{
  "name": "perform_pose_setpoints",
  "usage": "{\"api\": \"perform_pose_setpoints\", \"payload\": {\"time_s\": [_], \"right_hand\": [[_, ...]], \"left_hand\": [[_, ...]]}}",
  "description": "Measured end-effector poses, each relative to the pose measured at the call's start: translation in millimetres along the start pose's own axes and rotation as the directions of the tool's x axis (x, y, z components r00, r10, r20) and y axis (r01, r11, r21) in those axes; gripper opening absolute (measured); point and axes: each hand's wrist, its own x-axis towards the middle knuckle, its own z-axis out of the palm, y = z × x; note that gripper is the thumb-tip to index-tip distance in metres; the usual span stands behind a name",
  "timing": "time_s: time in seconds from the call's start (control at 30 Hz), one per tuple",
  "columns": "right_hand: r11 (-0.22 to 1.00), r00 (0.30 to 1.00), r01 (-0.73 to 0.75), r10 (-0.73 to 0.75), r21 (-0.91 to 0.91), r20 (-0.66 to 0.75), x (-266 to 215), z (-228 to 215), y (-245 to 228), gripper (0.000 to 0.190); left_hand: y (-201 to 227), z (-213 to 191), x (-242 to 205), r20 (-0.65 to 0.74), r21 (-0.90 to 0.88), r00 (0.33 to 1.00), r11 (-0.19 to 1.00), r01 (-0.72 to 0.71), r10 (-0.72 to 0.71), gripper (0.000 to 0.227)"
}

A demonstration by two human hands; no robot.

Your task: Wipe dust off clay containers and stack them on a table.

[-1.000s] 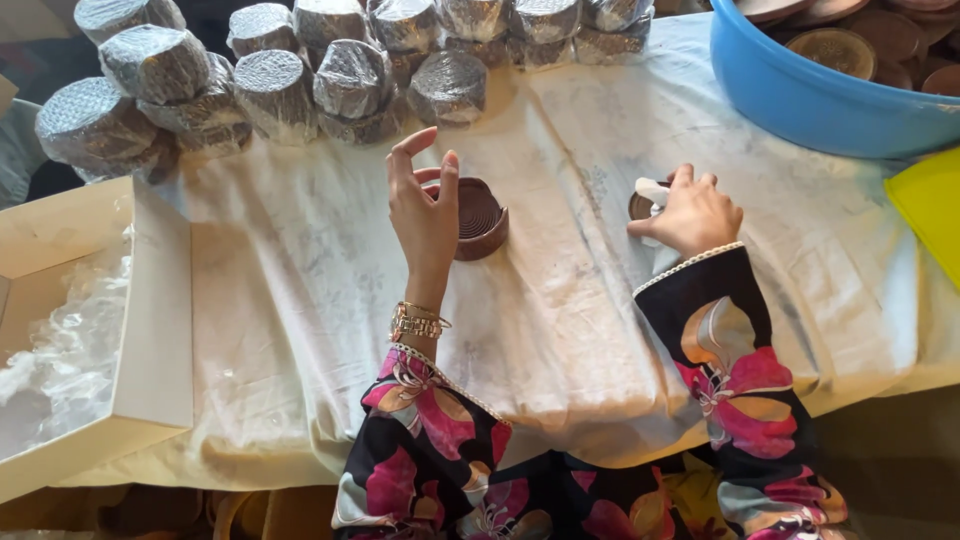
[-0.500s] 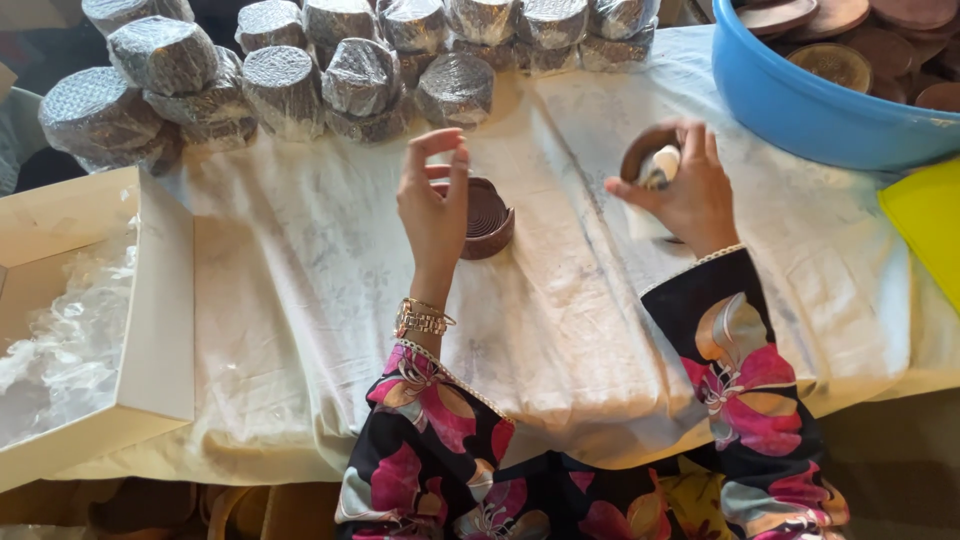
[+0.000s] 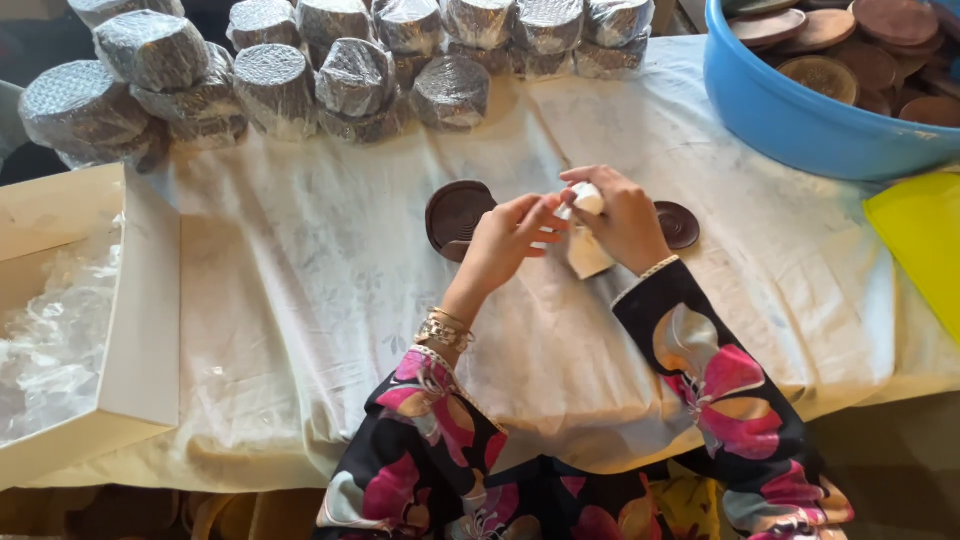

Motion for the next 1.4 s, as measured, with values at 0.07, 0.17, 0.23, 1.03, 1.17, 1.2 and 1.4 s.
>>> {"api": "perform_pose_setpoints", "payload": {"time_s": [0.07,0.17,0.23,1.03,1.17,1.2,1.4], "right_hand": [[0.895,0.987,0.148,-0.108,-0.421,0.117,-3,3,0,0.031],[0.903,0.995,0.094,-0.076,-0.42,0.059,2,-7,-16,0.031],[0.885,1.0,-0.026,0.017,-0.464,-0.024,0,-20,-16,0.033],[0.913,0.891,-0.406,0.406,-0.044,0.204,3,-31,3,0.032],[0.895,0.879,-0.438,0.445,-0.079,0.17,5,-26,5,0.038],[0.896,0.88,-0.436,0.443,-0.079,0.168,6,-29,10,0.038],[0.794,0.697,-0.606,0.501,0.047,0.514,6,-50,19,0.047]], "left_hand": [[-10,4,-1,-0.213,0.535,0.965,0.845,-0.015,0.152,0.036],[-8,7,-5,-0.16,0.556,0.962,0.826,-0.097,0.221,0.035],[-8,15,-10,-0.127,0.641,0.948,0.753,-0.145,0.291,0.035],[-1,35,-16,-0.004,0.929,0.927,0.345,-0.136,0.375,0.11],[-2,36,-15,-0.023,0.929,0.856,0.327,-0.173,0.516,0.098],[0,36,-16,-0.022,0.929,0.855,0.326,-0.174,0.519,0.098],[9,32,-17,0.018,0.916,0.796,0.31,-0.256,0.605,0.092]]}}
